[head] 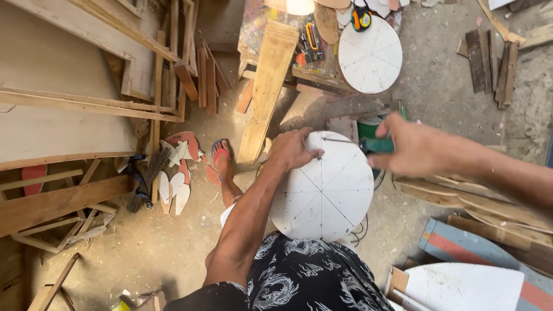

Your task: Attaching a thin wooden strip to the edge of a circular wooden board using a screwdriver and manual alignment.

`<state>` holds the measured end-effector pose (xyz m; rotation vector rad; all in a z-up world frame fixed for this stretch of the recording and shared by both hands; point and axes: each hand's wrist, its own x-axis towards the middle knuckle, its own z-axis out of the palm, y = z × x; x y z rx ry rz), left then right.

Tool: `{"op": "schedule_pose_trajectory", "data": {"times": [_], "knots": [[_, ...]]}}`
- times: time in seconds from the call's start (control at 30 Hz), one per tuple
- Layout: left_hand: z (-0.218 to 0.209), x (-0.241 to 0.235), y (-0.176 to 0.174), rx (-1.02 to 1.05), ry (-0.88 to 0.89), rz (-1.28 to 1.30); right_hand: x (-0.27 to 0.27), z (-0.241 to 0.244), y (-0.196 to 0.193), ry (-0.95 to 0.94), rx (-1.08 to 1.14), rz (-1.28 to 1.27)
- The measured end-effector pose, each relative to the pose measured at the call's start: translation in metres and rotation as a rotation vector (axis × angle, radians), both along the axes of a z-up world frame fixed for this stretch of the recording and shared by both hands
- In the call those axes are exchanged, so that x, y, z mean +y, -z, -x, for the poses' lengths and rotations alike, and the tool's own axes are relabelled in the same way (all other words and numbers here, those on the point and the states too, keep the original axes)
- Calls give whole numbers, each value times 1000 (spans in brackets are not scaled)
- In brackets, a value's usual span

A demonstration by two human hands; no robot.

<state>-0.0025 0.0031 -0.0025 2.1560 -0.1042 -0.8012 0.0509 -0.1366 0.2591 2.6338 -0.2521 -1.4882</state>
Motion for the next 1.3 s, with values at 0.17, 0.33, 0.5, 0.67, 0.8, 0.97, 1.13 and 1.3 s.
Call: {"op": "schedule_pose_trajectory", "data": {"times": [0.17, 0.33, 0.5, 0.67, 0.8, 0.97, 1.13, 1.3], "knots": [[1, 0, 4, -1, -10, 45, -63, 11, 36, -1045, -171, -165], [0, -6, 7, -48, 27, 40, 4, 11, -1, -168, 36, 62], [1, -4, -1, 0, 26, 15, 17, -6, -11, 442, -41, 25], [-1, 1, -2, 23, 4, 12, 8, 9, -7, 112, 109, 121], [-1, -1, 2, -2, 10, 33, -52, 25, 36, -924, -176, -121], [-1, -8, 4, 1, 51, 22, 2, -3, 9, 82, -128, 30], [2, -2, 9, -38, -19, 31, -2, -14, 10, 231, -148, -8], [-3, 0, 5, -81, -32, 30, -70, 1, 52, -552, -190, -67]]}}
